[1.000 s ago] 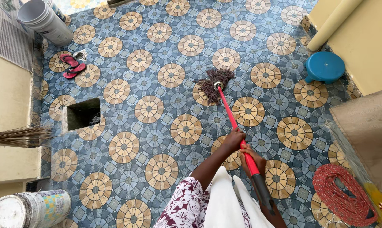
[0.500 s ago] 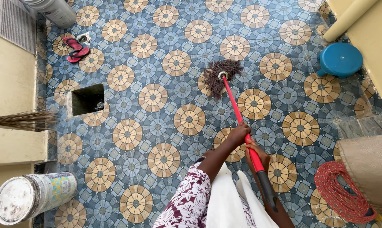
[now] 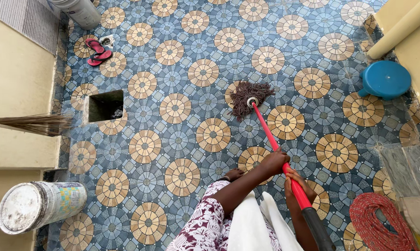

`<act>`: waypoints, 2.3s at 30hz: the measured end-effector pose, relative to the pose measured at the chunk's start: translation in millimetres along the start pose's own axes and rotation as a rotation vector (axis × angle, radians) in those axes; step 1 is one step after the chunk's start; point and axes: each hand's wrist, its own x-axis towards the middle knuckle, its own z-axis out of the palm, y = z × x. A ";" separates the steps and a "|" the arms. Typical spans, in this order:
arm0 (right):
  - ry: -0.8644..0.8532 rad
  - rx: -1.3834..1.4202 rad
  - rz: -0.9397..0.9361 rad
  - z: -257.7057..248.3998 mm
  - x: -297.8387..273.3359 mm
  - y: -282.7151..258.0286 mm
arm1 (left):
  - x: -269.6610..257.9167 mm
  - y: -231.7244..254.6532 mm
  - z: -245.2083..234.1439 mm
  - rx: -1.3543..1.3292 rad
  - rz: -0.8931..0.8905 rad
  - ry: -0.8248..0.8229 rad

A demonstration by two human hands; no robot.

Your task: The person mops a tiled floor using a mop, moving it across the surface to clean the area.

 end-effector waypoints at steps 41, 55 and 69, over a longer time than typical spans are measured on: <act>-0.305 -0.171 -0.110 78.9 -10.4 65.6 | -16.4 -68.3 -51.5 0.187 -0.057 -0.054; -0.096 -0.141 0.045 9.1 -2.7 -38.4 | -32.5 28.6 -60.8 -0.093 -0.076 0.022; -0.325 -0.142 -0.137 83.1 -8.5 45.3 | -33.3 -76.9 -53.8 0.132 -0.061 -0.006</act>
